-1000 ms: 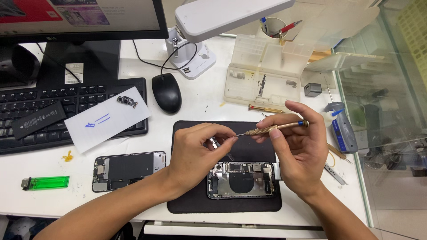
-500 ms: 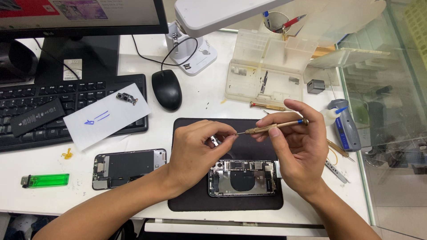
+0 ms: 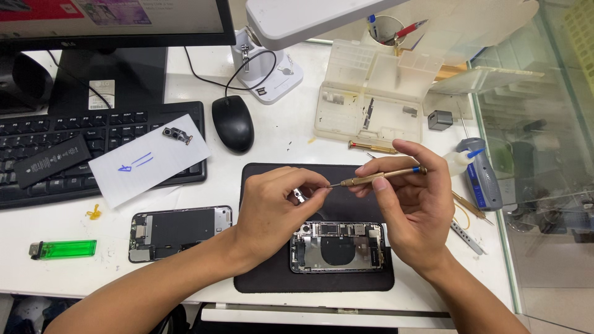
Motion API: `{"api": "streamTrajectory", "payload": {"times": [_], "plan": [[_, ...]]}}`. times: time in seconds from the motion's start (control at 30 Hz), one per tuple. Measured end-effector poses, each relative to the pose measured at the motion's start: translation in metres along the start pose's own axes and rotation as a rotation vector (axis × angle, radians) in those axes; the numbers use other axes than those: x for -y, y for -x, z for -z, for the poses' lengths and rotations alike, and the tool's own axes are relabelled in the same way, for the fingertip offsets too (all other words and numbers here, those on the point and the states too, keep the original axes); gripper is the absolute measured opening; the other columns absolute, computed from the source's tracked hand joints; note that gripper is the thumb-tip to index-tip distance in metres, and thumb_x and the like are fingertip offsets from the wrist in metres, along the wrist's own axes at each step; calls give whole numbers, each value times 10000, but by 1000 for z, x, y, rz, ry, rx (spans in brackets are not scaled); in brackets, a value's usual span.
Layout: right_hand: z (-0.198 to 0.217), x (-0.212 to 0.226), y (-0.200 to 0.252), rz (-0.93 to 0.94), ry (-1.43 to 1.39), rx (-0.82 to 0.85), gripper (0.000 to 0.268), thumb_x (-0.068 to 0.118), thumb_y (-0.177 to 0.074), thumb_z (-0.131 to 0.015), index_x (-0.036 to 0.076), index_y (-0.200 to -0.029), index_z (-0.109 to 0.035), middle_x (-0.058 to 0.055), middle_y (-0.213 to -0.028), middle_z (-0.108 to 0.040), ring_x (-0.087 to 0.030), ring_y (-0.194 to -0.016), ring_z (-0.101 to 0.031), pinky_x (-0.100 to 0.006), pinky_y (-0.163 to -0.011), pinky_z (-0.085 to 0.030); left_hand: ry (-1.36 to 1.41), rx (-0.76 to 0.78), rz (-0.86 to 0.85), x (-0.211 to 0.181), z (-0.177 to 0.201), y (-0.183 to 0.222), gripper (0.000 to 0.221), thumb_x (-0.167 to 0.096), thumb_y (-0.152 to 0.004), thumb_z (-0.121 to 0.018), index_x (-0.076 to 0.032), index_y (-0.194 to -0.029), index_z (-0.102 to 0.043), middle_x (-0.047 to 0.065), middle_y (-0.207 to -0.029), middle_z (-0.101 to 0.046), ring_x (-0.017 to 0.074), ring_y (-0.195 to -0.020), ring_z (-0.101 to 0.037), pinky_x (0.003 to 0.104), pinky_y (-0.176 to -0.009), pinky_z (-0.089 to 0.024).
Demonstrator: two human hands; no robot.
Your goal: The person uses a screwdriver to remove and install screws on a disassembled smartphone chassis. They repeatedly place screws into a plastic compartment and continue adjusting internal components with the screwdriver throughout the clip.
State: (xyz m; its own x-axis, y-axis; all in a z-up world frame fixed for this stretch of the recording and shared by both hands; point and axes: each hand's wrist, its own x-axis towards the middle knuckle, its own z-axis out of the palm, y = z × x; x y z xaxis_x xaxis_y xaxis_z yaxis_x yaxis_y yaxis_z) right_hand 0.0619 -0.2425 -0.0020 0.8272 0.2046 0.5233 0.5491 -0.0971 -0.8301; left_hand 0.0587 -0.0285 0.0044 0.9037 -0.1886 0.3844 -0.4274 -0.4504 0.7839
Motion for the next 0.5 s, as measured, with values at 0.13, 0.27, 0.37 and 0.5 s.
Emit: {"api": "streamTrajectory", "payload": {"times": [0.13, 0.27, 0.37, 0.5], "plan": [[-1, -1, 0, 2, 8, 1, 432, -41, -1059, -519, -19, -1451, -337, -210, -1160, -681, -209, -956, -744, -323, -882, -665, -1, -10, 2, -1, 0, 1, 96, -69, -849, -769, -55, -944, -782, 48, -831, -779, 99, -707, -755, 216, -552, -596], [-2, -2, 0, 17, 12, 10, 435, -53, -1052, -526, -16, -1445, -342, -205, -1158, -682, -207, -954, -746, -323, -874, -670, -14, -14, -11, -1, 0, 1, 95, -70, -847, -772, -53, -940, -780, 49, -827, -773, 101, -703, -747, 221, -542, -588], [-3, -3, 0, 18, 0, 9, 443, -63, -1046, -536, -14, -1442, -344, -205, -1157, -682, -210, -949, -747, -325, -868, -671, -20, -23, -23, -1, 0, 1, 90, -75, -847, -776, -52, -933, -780, 51, -814, -767, 108, -693, -740, 226, -530, -581], [-3, -4, 1, 12, -15, 3, 447, -70, -1041, -547, -14, -1437, -349, -206, -1152, -690, -214, -944, -750, -327, -860, -669, -67, -48, -81, -1, -1, 3, 73, -74, -848, -783, -41, -912, -772, 58, -790, -754, 130, -691, -732, 237, -537, -574]]}}
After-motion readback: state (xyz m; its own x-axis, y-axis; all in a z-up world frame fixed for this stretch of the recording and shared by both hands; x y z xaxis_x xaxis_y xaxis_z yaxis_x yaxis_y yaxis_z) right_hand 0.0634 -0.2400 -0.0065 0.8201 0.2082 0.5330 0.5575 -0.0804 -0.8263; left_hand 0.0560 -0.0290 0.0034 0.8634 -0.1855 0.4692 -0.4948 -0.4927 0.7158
